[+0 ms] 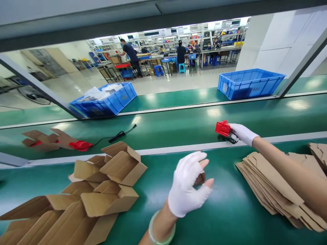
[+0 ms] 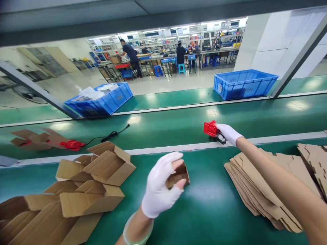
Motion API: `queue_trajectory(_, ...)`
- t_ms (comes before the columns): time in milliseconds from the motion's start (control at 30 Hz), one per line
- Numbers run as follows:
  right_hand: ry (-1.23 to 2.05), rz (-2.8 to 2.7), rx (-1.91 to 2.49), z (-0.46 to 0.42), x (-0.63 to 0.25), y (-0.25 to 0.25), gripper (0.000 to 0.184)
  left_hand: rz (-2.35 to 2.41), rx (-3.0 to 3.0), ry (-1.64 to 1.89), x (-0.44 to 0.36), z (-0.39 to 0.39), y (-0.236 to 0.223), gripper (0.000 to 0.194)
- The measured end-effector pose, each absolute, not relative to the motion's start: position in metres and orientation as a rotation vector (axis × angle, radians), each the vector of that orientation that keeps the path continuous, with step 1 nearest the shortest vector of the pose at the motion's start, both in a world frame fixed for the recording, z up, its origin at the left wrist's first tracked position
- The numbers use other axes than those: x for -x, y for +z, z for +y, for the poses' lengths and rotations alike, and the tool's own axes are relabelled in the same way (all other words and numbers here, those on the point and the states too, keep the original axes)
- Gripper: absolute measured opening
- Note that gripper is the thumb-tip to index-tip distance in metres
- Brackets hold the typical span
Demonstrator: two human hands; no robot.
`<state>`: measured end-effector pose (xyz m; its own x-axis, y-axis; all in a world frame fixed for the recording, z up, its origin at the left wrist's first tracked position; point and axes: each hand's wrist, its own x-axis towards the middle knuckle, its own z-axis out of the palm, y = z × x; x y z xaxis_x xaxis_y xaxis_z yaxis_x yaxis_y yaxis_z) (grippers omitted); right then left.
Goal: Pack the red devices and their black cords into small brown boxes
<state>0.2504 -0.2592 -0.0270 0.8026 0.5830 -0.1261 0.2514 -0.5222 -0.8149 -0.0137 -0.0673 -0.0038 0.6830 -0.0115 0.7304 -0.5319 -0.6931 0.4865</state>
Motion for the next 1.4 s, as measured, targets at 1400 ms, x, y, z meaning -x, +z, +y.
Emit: queue_trajectory(1400,0.082,-1.827,2.888,-0.154,-0.029,0.012,0.025,0.256,-2.19,0.134,0.043,-0.012,-0.129,0.057)
